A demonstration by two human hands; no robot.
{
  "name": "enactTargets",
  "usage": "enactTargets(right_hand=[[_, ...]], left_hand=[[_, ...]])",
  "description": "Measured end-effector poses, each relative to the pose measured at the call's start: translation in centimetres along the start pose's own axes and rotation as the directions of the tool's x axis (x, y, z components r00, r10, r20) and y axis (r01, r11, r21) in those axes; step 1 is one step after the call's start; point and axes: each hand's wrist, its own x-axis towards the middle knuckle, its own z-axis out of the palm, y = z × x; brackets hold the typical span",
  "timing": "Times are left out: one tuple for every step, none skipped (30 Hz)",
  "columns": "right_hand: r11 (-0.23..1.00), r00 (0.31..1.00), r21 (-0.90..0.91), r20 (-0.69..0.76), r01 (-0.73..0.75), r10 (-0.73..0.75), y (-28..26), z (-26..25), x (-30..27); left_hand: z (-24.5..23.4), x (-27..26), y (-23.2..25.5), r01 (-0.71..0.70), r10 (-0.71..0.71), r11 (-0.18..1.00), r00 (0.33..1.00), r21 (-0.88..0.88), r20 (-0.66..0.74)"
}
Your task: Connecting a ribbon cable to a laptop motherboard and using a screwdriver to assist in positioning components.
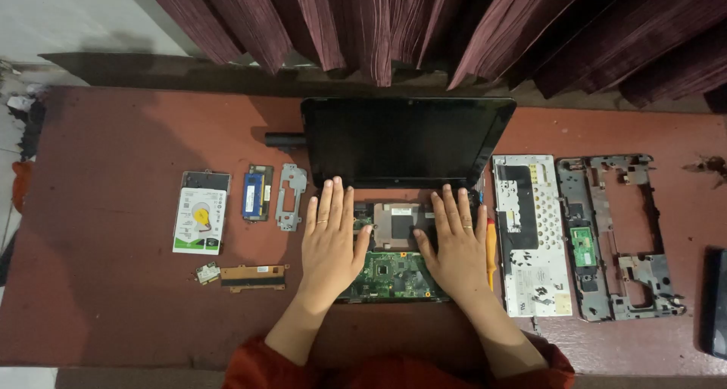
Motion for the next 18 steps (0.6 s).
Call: enactTargets(right_hand=[[1.000,1.000,0.000,-0.001,0.000,0.000,0.03,0.07,0.01],[1.000,1.000,0.003,-0.001,0.001,-0.001,0.07,0.14,0.03],[1.000,1.000,0.007,-0.001,0.001,-0.001,0.08,0.20,-0.02],[1.000,1.000,0.007,0.000,0.001,-0.001,0.04,0.20,-0.03],[1.000,1.000,0.001,-0.008,0.002,-0.002,0.01,0.21,-0.06],[1.000,1.000,-0.006,-0.015,0.003,-0.003,-0.02,0.22,-0.08],[1.000,1.000,-0.006,-0.016,0.003,-0.003,0.05,0.29,-0.05],[1.000,1.000,-0.014,-0.019,0.008,-0.008,0.12,0.36,-0.02],[1.000,1.000,-0.022,-0.022,0.012,-0.013,0.19,0.42,-0.04],[1.000,1.000,-0.022,-0.022,0.012,-0.013,0.19,0.46,-0.08],[1.000,1.000,-0.019,-0.024,0.012,-0.012,0.20,0.49,-0.10],[1.000,1.000,-0.017,-0.026,0.012,-0.012,0.21,0.53,-0.12],[1.000,1.000,-0.016,-0.026,0.012,-0.012,0.21,0.48,-0.05],[1.000,0.999,-0.009,-0.030,0.015,-0.015,0.20,0.43,0.02],[1.000,0.999,-0.002,-0.031,0.017,-0.017,0.20,0.37,-0.06],[1.000,0.999,-0.003,-0.029,0.015,-0.015,0.14,0.39,-0.21],[1.000,0.999,-0.003,-0.036,0.018,-0.018,0.14,0.38,-0.12],[1.000,0.999,-0.003,-0.043,0.020,-0.021,0.13,0.30,-0.05]], left_hand=[[0.02,0.02,-0.01,0.000,0.000,1.000,1.000,0.000,-0.001],[0.05,0.04,-0.02,-0.002,0.002,1.000,1.000,-0.002,-0.005],[0.06,0.01,-0.03,-0.005,0.005,1.000,1.000,-0.004,-0.008],[0.04,-0.01,-0.04,-0.004,0.004,1.000,1.000,-0.004,-0.008],[0.03,-0.02,-0.04,-0.008,0.008,1.000,1.000,0.007,-0.010],[0.03,-0.02,-0.04,-0.012,0.013,1.000,1.000,0.019,-0.012],[0.06,-0.01,-0.08,-0.012,0.013,1.000,1.000,0.019,-0.013],[0.08,0.00,-0.11,-0.014,0.014,1.000,1.000,0.014,-0.010],[0.11,-0.03,-0.12,-0.015,0.015,1.000,1.000,0.010,-0.007],[0.08,-0.04,-0.10,-0.015,0.015,1.000,1.000,0.010,-0.007],[0.06,-0.04,-0.08,-0.014,0.014,1.000,1.000,0.009,-0.005],[0.05,-0.04,-0.07,-0.013,0.013,1.000,1.000,0.008,-0.003],[0.02,0.01,-0.07,-0.013,0.013,1.000,1.000,0.008,-0.002],[-0.01,0.05,-0.07,-0.010,0.010,1.000,1.000,0.004,0.000],[-0.01,-0.01,-0.02,-0.006,0.006,1.000,1.000,0.000,0.005],[-0.06,-0.16,0.04,-0.007,0.007,1.000,1.000,-0.001,0.007],[-0.11,-0.06,0.07,-0.005,0.005,1.000,1.000,-0.003,0.005],[-0.23,0.00,0.14,-0.003,0.003,1.000,1.000,-0.005,0.002]])
